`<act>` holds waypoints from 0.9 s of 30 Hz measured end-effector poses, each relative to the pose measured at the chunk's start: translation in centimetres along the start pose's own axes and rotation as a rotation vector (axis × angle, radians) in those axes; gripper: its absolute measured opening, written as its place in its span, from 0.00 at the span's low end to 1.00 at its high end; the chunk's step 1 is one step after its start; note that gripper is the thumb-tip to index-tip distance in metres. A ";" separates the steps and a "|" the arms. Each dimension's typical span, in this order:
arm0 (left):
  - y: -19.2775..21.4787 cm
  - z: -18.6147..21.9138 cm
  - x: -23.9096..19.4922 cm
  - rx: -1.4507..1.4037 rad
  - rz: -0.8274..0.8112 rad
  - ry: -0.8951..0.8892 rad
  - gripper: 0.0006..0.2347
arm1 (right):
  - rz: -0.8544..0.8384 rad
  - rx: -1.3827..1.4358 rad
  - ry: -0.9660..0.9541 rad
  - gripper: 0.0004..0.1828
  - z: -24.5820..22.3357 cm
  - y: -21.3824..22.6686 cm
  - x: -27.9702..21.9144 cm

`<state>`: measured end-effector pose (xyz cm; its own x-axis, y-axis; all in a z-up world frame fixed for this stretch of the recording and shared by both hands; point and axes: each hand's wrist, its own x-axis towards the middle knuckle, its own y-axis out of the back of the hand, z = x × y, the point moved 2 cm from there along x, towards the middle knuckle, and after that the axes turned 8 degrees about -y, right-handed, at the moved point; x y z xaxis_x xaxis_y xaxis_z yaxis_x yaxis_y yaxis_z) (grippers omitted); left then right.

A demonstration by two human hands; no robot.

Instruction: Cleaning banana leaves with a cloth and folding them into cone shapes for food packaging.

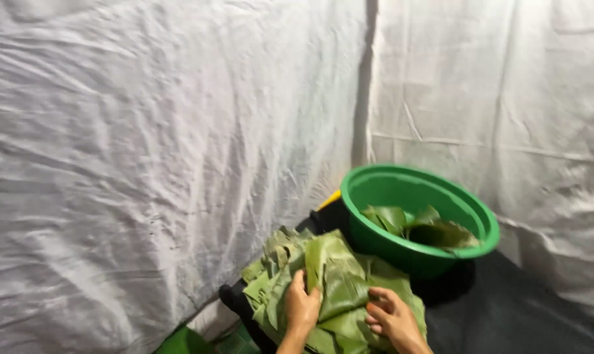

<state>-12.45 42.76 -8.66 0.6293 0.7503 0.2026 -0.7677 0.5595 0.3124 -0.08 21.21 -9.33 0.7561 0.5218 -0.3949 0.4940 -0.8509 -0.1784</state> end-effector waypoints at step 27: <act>-2.7 -1.8 -3.7 -0.822 -0.252 0.408 0.13 | 0.577 -0.445 0.255 0.18 -2.3 -0.6 -2.1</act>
<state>-12.97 39.09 -11.94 0.8163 0.5520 -0.1702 -0.5579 0.6772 -0.4797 -0.95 20.79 -6.34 0.9952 0.0470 -0.0861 0.0773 -0.9162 0.3932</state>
